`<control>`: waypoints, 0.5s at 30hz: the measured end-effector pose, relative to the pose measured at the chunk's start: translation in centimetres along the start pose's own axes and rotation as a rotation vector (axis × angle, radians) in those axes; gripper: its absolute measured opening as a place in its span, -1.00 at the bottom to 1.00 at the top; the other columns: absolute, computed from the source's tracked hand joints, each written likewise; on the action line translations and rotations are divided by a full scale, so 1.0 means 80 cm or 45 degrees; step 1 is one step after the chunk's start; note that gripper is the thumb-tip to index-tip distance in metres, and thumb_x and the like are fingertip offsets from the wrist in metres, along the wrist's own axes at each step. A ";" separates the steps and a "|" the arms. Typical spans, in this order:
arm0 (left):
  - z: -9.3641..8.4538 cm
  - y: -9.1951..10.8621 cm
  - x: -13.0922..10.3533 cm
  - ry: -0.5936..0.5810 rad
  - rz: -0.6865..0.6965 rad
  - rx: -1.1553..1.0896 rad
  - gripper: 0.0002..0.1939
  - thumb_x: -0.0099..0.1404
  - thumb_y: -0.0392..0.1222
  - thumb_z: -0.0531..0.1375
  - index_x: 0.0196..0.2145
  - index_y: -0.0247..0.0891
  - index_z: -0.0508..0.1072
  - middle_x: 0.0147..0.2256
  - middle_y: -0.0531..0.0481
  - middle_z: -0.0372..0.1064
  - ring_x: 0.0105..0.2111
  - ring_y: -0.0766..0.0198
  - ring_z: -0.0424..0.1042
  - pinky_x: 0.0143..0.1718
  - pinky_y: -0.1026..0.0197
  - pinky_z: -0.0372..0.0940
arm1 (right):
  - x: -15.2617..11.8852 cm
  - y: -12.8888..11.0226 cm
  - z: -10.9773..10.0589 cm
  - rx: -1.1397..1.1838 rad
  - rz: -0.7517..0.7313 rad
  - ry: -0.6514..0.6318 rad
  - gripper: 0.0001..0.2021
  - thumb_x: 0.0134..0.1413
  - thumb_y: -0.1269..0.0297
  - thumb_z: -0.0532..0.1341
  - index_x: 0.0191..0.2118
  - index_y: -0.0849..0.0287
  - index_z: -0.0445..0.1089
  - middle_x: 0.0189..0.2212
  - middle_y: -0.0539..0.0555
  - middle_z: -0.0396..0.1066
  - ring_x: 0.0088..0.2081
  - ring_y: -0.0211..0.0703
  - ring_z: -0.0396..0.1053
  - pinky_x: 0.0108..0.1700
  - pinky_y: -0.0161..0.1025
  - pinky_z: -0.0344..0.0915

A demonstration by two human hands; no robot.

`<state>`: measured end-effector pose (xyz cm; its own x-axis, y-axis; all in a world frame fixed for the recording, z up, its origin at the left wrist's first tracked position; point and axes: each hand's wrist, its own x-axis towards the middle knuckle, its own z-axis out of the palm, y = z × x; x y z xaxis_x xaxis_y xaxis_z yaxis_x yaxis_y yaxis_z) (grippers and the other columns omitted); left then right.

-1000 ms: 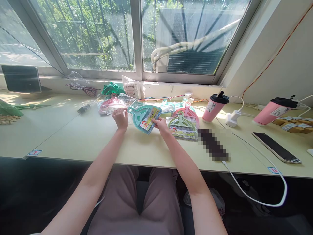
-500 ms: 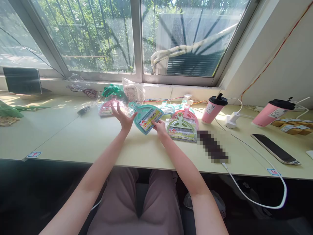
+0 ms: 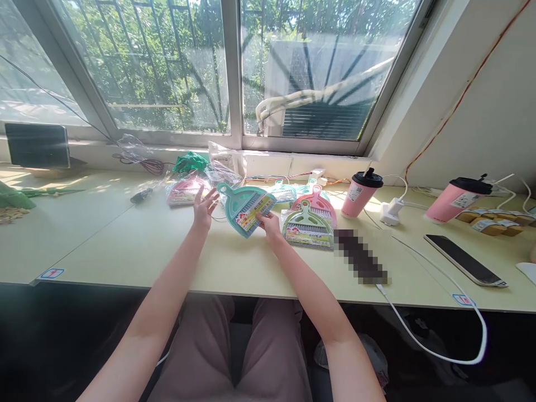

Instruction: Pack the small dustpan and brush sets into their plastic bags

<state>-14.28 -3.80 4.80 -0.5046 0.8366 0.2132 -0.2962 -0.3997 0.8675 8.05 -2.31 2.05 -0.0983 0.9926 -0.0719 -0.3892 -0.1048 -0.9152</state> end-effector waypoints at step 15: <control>-0.024 0.008 0.018 0.039 -0.032 -0.417 -0.50 0.43 -0.14 0.10 0.27 0.24 0.35 0.28 0.01 0.33 0.30 0.13 0.28 0.25 -0.12 0.23 | -0.001 -0.015 -0.006 -0.056 0.209 0.025 -0.86 0.01 0.58 0.38 -0.36 0.22 0.49 -0.39 0.09 0.62 -0.25 -0.10 0.61 -0.07 -0.17 0.59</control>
<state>-16.78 -3.60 4.82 -0.5162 0.8383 0.1755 -0.5516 -0.4822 0.6806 8.96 -2.25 2.94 -0.1393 0.9634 -0.2289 -0.3288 -0.2631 -0.9070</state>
